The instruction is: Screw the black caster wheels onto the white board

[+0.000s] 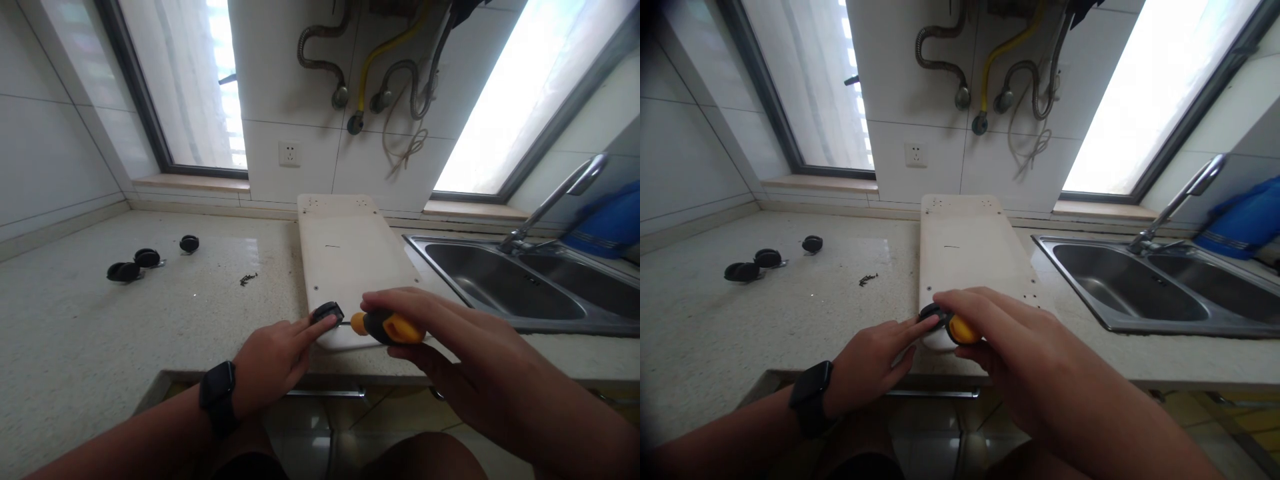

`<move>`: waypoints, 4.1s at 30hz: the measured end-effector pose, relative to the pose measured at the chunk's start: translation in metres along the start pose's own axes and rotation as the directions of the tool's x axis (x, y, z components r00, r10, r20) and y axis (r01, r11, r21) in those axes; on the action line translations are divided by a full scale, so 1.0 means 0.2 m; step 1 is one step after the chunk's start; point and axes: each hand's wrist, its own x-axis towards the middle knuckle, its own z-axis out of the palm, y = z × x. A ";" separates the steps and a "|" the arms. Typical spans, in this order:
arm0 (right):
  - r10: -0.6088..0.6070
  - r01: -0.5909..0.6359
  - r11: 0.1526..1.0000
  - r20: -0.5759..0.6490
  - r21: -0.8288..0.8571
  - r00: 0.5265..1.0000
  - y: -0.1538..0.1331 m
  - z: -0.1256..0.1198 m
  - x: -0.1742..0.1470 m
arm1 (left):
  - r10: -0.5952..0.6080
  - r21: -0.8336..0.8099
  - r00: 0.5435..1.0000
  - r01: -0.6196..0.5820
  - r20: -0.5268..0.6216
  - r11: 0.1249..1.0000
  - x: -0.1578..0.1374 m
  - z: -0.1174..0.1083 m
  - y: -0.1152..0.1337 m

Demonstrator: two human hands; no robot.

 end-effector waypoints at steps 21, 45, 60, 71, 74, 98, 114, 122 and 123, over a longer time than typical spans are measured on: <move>0.025 -0.106 0.971 -0.348 -0.216 0.937 -0.11 0.12 0.05 | -0.008 -0.058 1.000 0.010 0.027 0.998 0.00 -0.01 0.01; 0.229 -0.287 0.958 -0.575 -0.011 0.785 0.10 0.04 0.02 | 0.022 0.108 0.995 -0.011 -0.098 0.994 0.01 -0.04 -0.04; 0.028 -0.039 0.999 -0.421 -0.018 0.907 0.17 0.16 0.21 | -0.148 -0.094 0.974 0.134 -0.169 0.987 0.02 -0.08 -0.19; -0.097 0.063 0.993 -0.371 -0.100 0.924 0.17 0.15 0.28 | -0.228 -0.182 0.964 0.202 -0.135 0.962 0.03 -0.07 -0.21; -0.096 0.069 0.993 -0.334 -0.091 0.938 0.17 0.15 0.29 | -0.241 -0.217 0.962 0.209 -0.132 0.954 0.03 -0.07 -0.21; -0.100 0.104 0.990 -0.042 0.091 0.994 0.15 0.06 0.42 | -0.338 -0.351 0.930 0.270 -0.147 0.897 0.01 -0.02 -0.22; -0.152 0.134 0.970 0.073 0.204 0.986 0.15 0.01 0.46 | -0.312 -0.334 0.941 0.253 -0.135 0.908 0.02 -0.03 -0.21; -0.119 0.122 0.989 -0.045 0.078 0.992 0.09 0.05 0.47 | -0.315 -0.370 0.938 0.244 -0.146 0.896 0.02 -0.03 -0.22; -0.109 0.114 0.991 -0.067 0.074 0.992 0.08 0.06 0.47 | -0.313 -0.382 0.939 0.239 -0.145 0.893 0.03 -0.03 -0.21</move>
